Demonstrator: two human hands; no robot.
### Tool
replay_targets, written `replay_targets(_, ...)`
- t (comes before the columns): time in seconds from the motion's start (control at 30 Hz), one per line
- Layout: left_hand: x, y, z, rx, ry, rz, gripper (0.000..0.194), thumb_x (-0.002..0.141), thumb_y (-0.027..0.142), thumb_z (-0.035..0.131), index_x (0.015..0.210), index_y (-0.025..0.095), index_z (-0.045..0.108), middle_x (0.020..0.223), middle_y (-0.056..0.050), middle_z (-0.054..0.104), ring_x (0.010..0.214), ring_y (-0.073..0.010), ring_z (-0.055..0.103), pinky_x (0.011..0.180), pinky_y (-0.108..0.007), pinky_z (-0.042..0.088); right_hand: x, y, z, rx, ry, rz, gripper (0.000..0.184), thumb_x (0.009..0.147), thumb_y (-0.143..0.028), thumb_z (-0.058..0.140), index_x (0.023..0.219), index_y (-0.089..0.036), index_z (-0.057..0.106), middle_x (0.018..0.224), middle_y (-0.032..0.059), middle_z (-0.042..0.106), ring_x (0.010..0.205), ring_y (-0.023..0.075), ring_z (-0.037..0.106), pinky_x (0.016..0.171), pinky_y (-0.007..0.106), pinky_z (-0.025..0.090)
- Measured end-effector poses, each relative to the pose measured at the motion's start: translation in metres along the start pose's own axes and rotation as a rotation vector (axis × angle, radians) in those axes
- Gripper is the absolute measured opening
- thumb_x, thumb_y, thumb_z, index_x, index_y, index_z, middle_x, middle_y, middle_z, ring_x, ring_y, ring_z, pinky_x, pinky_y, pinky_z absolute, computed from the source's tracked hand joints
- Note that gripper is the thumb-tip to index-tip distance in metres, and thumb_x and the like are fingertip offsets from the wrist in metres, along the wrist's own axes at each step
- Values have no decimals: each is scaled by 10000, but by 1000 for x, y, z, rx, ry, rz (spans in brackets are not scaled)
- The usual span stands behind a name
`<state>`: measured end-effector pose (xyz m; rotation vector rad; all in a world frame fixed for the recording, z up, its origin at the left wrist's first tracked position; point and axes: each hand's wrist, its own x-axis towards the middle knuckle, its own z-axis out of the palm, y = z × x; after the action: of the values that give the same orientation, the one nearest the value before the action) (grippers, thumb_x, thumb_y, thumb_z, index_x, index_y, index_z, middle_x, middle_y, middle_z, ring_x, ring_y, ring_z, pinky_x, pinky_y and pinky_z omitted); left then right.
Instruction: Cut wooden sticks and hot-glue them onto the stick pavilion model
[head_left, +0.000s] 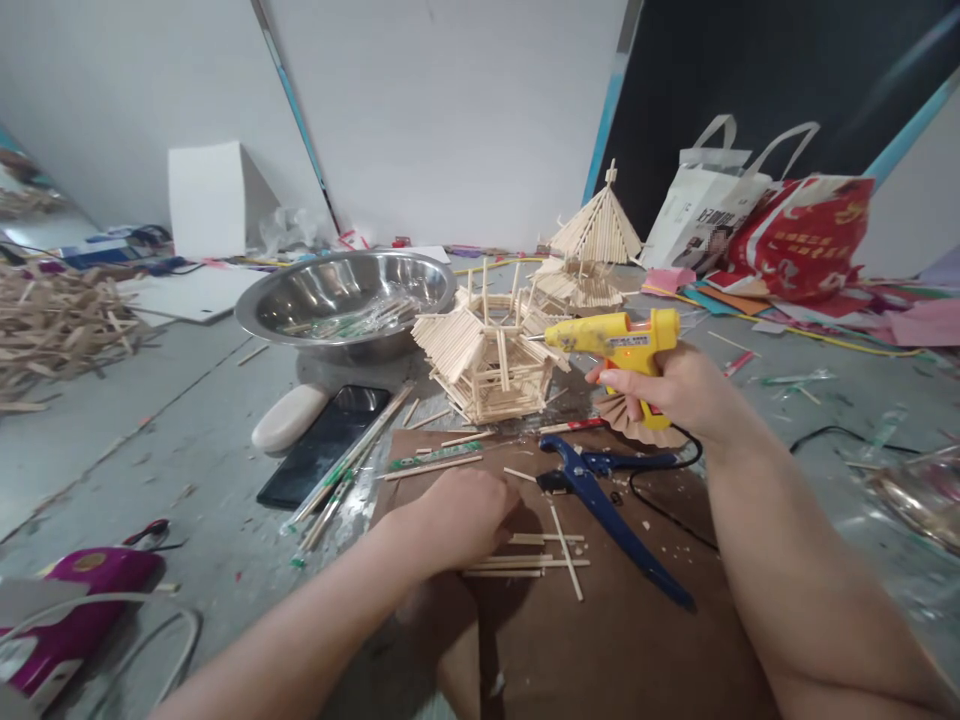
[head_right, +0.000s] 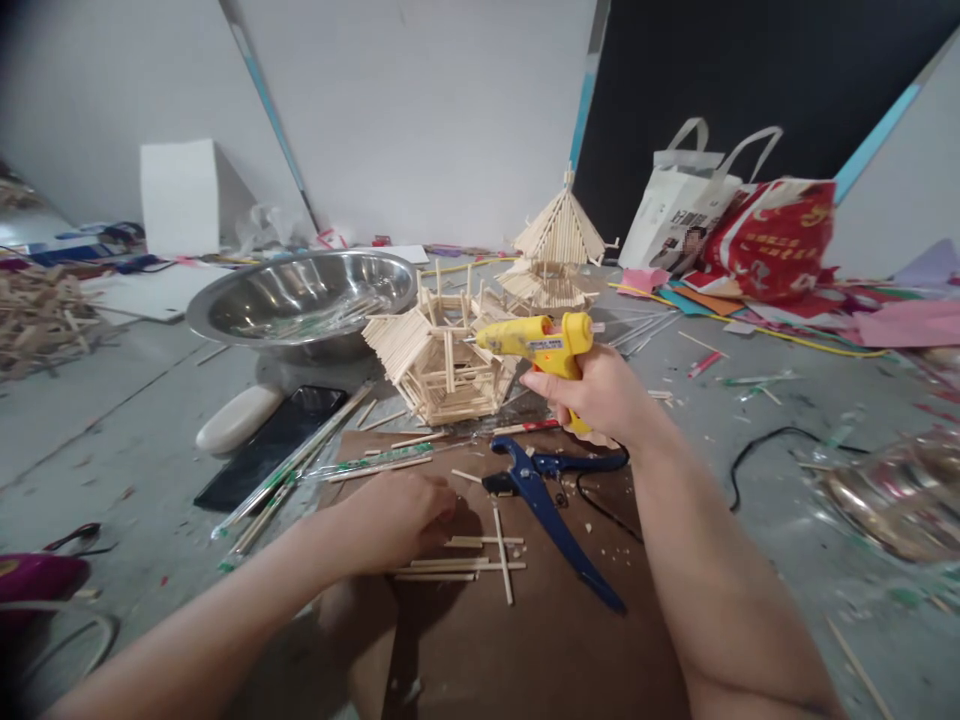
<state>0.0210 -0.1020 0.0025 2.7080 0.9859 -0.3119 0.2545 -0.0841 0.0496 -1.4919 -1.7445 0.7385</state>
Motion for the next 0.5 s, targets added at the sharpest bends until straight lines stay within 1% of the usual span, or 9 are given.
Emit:
replay_targets(0.17,-2,2,10,17,1,60,200,669,165,428,765,151,604,751,-106,629,692,-220,589,603,-308,436,-1,-3,1,-41,-13,2,184,672,-392,535,707,-217,576,584,1,605,406,119,504,446,279,433)
replay_targets(0.3,-2,5,12,11,-19,67,205,639,116,434,752,145,602,749,-111,627,681,-203,589,599,-285,434,-1,-2,1,-46,-14,2,190,672,-395,534,736,-224,586,559,-5,602,410,124,508,443,276,433)
replay_targets(0.4,-3,5,8,32,-25,52,213,627,115,439,764,143,599,733,-115,627,682,-212,584,600,-296,429,-1,1,1,-55,-11,0,193,676,-401,531,709,-218,584,545,-2,598,408,121,504,453,276,433)
replay_targets(0.5,-6,0,-4,-6,18,8,202,693,161,395,741,152,590,657,-97,616,621,-203,572,570,-294,410,0,2,2,-31,8,13,209,684,-406,520,729,-210,579,526,-1,583,416,126,507,450,273,431)
